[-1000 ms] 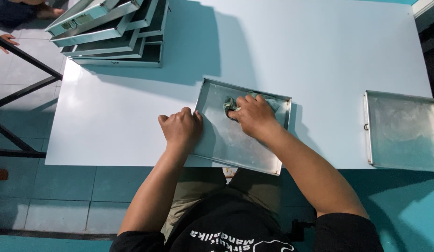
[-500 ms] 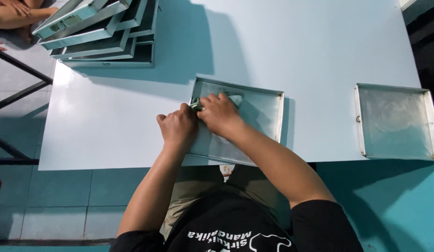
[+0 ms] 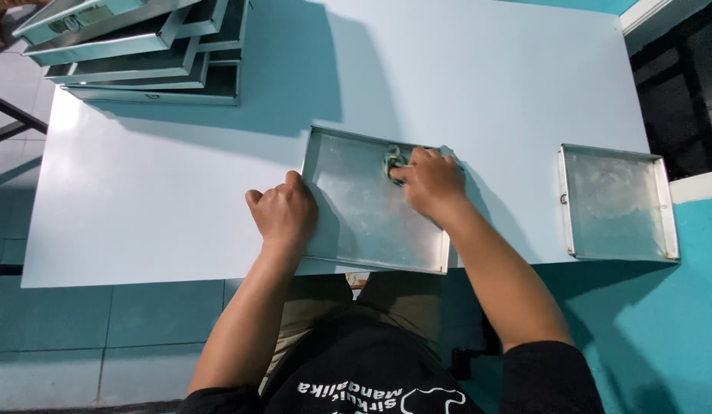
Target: The person wipes the inside and outside surfaces of a metal tray with a cloth, then sets it aside and repeats the process on a second tray. The person uses a cloth to clean the trays on a white table.
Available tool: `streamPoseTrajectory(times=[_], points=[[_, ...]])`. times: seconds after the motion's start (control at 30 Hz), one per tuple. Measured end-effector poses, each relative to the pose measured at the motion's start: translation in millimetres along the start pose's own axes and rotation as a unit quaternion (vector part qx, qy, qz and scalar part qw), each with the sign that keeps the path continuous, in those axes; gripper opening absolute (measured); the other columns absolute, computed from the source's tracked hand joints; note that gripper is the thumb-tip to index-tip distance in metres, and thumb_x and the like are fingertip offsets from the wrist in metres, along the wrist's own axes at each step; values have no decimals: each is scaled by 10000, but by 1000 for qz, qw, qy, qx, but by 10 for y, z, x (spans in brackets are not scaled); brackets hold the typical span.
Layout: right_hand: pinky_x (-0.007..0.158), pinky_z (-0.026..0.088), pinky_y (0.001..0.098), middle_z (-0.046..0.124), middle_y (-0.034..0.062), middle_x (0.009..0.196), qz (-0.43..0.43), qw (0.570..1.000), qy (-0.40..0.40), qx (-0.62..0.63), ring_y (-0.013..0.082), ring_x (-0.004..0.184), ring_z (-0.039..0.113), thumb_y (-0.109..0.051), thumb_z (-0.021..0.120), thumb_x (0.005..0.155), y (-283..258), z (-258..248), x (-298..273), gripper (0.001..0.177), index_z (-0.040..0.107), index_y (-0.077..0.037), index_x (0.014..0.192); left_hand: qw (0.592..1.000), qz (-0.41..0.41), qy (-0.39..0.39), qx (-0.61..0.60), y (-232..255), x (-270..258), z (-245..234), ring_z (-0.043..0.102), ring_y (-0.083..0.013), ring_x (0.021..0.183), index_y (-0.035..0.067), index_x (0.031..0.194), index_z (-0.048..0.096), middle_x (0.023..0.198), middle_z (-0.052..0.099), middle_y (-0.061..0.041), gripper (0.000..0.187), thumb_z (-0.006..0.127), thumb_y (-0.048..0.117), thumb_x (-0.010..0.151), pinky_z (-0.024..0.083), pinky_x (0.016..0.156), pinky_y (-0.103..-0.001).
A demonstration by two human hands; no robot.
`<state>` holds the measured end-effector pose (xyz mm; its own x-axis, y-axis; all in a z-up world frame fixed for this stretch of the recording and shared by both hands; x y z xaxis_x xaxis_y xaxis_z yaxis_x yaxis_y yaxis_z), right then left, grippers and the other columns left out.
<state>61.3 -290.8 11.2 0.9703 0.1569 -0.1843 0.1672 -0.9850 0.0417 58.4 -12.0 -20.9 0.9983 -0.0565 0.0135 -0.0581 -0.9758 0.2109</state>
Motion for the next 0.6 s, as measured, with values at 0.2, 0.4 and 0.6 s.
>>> streamPoseTrajectory(times=[0.2, 0.4, 0.6], points=[[871, 507, 457, 584, 2, 1009, -68, 995, 75, 8, 272, 1024, 612, -214, 709, 805, -663, 46, 288, 336, 786, -393, 1077, 998, -28, -48, -21, 45, -45, -179, 769, -287, 812, 173, 975, 620, 753, 742, -49, 189, 434, 205, 995, 356, 904, -461], [900, 493, 466, 595, 11, 1031, -159, 983, 87, 32, 272, 1032, 603, -174, 691, 820, -1259, -195, 169, 352, 765, -378, 1097, 998, -32, -49, -33, 19, -59, -148, 770, -300, 837, 152, 984, 605, 762, 747, -77, 201, 410, 197, 1003, 338, 964, -494], [955, 488, 443, 612, -21, 1023, -128, 989, 75, 12, 241, 1074, 607, -205, 751, 743, -452, -18, 61, 356, 794, -406, 1034, 997, -34, -48, -48, -26, -66, -78, 772, -302, 835, 153, 999, 598, 764, 744, -65, 209, 390, 163, 982, 341, 980, -522]])
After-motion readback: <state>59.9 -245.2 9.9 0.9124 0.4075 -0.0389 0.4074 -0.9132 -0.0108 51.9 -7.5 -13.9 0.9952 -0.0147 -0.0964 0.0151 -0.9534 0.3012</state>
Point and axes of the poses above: each hand's wrist, its own x-axis towards the middle knuckle, its own z-axis out of the palm, y = z × x, the point moved 5 cm from there along x, towards the middle knuckle
